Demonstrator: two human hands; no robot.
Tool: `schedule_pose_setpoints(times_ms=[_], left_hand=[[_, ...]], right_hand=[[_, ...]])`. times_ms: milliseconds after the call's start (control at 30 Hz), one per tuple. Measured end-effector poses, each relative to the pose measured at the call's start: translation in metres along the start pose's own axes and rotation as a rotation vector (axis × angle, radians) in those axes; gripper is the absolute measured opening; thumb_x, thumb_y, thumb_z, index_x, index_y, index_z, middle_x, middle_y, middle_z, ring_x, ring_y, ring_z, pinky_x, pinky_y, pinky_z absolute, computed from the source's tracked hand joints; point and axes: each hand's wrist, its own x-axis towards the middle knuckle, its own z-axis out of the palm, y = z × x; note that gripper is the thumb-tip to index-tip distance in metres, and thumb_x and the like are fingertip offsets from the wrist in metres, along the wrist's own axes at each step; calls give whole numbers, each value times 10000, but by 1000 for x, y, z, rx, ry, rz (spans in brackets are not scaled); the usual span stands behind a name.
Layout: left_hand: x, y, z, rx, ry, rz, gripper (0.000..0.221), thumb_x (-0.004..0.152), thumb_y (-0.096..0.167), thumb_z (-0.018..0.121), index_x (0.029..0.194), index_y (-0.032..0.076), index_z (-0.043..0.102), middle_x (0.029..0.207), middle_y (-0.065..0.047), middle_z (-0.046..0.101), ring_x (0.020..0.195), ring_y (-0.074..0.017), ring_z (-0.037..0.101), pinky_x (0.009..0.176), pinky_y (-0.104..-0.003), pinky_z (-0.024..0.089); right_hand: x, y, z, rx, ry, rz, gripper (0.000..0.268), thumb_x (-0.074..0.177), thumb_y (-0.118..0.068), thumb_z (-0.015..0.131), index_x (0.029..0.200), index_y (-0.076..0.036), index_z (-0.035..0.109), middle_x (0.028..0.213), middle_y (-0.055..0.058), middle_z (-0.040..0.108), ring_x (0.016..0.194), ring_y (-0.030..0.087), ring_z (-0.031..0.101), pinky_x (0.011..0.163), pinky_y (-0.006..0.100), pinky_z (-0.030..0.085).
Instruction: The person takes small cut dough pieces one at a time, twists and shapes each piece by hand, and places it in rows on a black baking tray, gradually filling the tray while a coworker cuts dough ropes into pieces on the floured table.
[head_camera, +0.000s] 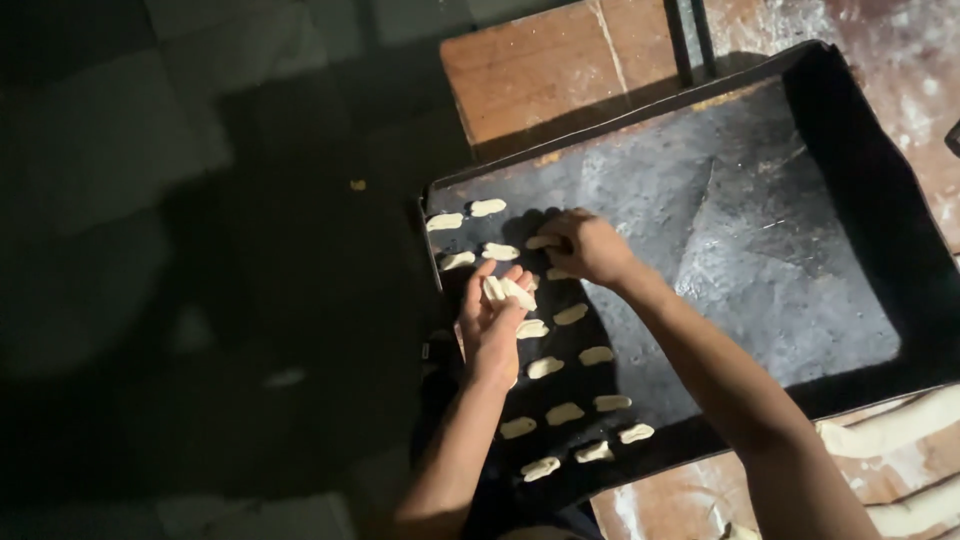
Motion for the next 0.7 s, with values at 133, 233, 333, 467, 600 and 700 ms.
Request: schedule_pose_setpoints(times_ms=[133, 233, 333, 467, 600, 700], left_hand=[[4, 5, 2, -8, -77, 30, 665, 890, -88, 621, 1497, 76, 406, 1424, -201, 576, 1282, -297, 607, 1086, -417, 495], [9, -2, 1, -24, -81, 53, 599, 927, -59, 621, 1481, 40, 416, 1424, -204, 576, 1313, -294, 596, 1134, -427, 466], [17, -4, 7, 10, -124, 115, 605, 949, -85, 618, 1519, 20, 447, 1456, -158, 535, 1327, -243, 533, 1158, -405, 408], [19, 18, 19, 80, -61, 72, 563, 970, -64, 592, 1506, 46, 464, 1462, -125, 559, 1345, -194, 532, 1174, -356, 391], [19, 24, 17, 104, -173, 98, 623, 946, -91, 570, 1534, 62, 435, 1474, -106, 535, 1340, -182, 529, 1179, -343, 382], [24, 26, 18, 88, -153, 122, 567, 975, -107, 577, 1513, 32, 467, 1456, -160, 552, 1320, -237, 533, 1166, -392, 397]], right_hand=[[-4, -11, 1, -343, 173, -372, 397, 721, -130, 851, 1103, -105, 749, 1132, 118, 731, 974, 353, 688, 818, 406, 564], [-22, -51, -12, 10, 118, -209, 333, 829, -149, 814, 1153, -115, 747, 1139, 86, 745, 976, 241, 714, 795, 343, 581], [-23, -56, -12, 341, -167, 19, 440, 843, -203, 810, 1258, -107, 703, 1013, 57, 777, 892, 158, 733, 817, 324, 594], [-13, -57, -10, 457, -201, 72, 383, 844, -161, 803, 1192, -39, 700, 1041, 58, 777, 919, 119, 717, 840, 306, 590], [-7, -52, -5, 399, -185, 81, 375, 841, -132, 806, 1183, -22, 700, 1006, 41, 778, 890, 111, 711, 829, 294, 583], [8, -16, -8, 686, -264, 121, 265, 888, -111, 784, 1117, 13, 735, 1004, 47, 767, 927, 114, 704, 868, 296, 576]])
